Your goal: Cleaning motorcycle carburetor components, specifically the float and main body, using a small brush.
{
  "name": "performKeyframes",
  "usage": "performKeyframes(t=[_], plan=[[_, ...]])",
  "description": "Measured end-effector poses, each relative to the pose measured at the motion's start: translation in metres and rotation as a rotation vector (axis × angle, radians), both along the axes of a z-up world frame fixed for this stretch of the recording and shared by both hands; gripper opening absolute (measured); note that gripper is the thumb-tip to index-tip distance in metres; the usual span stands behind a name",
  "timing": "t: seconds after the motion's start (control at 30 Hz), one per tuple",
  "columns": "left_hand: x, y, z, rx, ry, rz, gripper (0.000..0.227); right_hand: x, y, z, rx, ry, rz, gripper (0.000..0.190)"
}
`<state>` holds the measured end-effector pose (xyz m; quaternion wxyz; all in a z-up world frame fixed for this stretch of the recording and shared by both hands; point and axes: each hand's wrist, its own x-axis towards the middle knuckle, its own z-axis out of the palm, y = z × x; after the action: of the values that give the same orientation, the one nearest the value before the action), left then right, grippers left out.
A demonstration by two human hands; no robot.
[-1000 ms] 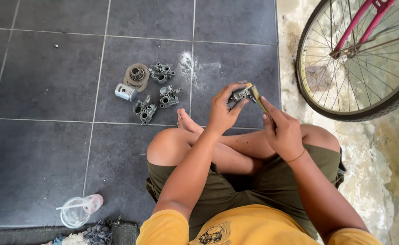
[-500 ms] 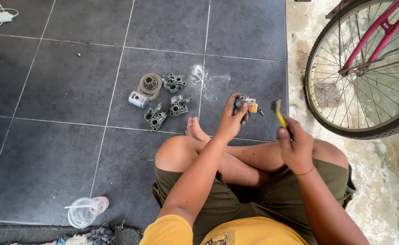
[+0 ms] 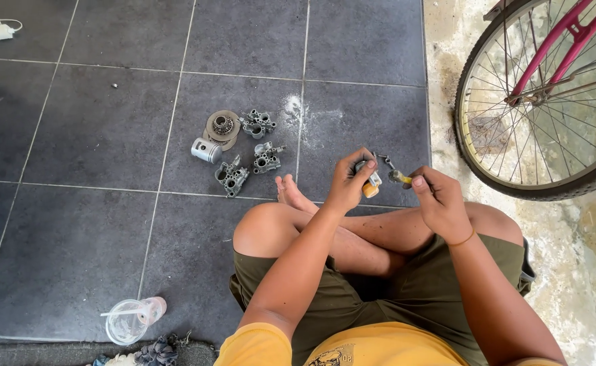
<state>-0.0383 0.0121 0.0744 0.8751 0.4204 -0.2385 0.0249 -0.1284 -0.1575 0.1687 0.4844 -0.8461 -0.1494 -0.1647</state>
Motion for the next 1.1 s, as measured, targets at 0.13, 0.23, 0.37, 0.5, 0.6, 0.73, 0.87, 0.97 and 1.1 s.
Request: performKeyframes(t=[0.13,0.23,0.37,0.5,0.6,0.73,0.87,0.97,1.1], plan=[[-0.003,0.004,0.007,0.073,-0.043,0.024,0.038,0.001,0.013,0.019,-0.017,0.033,0.019,0.037],[-0.012,0.01,0.028,0.122,-0.029,0.045,0.048,0.0,0.011,0.034,-0.046,0.04,0.026,0.038],[-0.022,0.017,0.045,0.156,-0.011,0.025,0.05,0.0,0.01,0.05,-0.117,0.017,0.021,0.039],[-0.023,0.02,0.053,0.203,-0.068,0.058,0.049,0.006,0.014,0.053,-0.231,-0.066,0.067,0.04],[-0.024,0.022,0.055,0.198,-0.09,0.047,0.053,0.018,0.0,0.037,-0.431,-0.066,0.038,0.037],[-0.023,0.023,0.059,0.204,-0.082,0.062,0.052,0.02,-0.01,0.046,-0.472,-0.101,-0.011,0.036],[-0.017,0.017,0.064,0.189,-0.064,0.048,0.052,0.027,0.001,0.054,-0.552,-0.178,0.082,0.034],[-0.021,0.016,0.051,0.245,-0.021,0.068,0.052,0.025,-0.011,0.043,-0.589,-0.135,0.046,0.031],[-0.018,0.014,0.051,0.27,-0.029,0.095,0.05,0.015,0.008,0.058,-0.567,-0.157,0.068,0.031]])
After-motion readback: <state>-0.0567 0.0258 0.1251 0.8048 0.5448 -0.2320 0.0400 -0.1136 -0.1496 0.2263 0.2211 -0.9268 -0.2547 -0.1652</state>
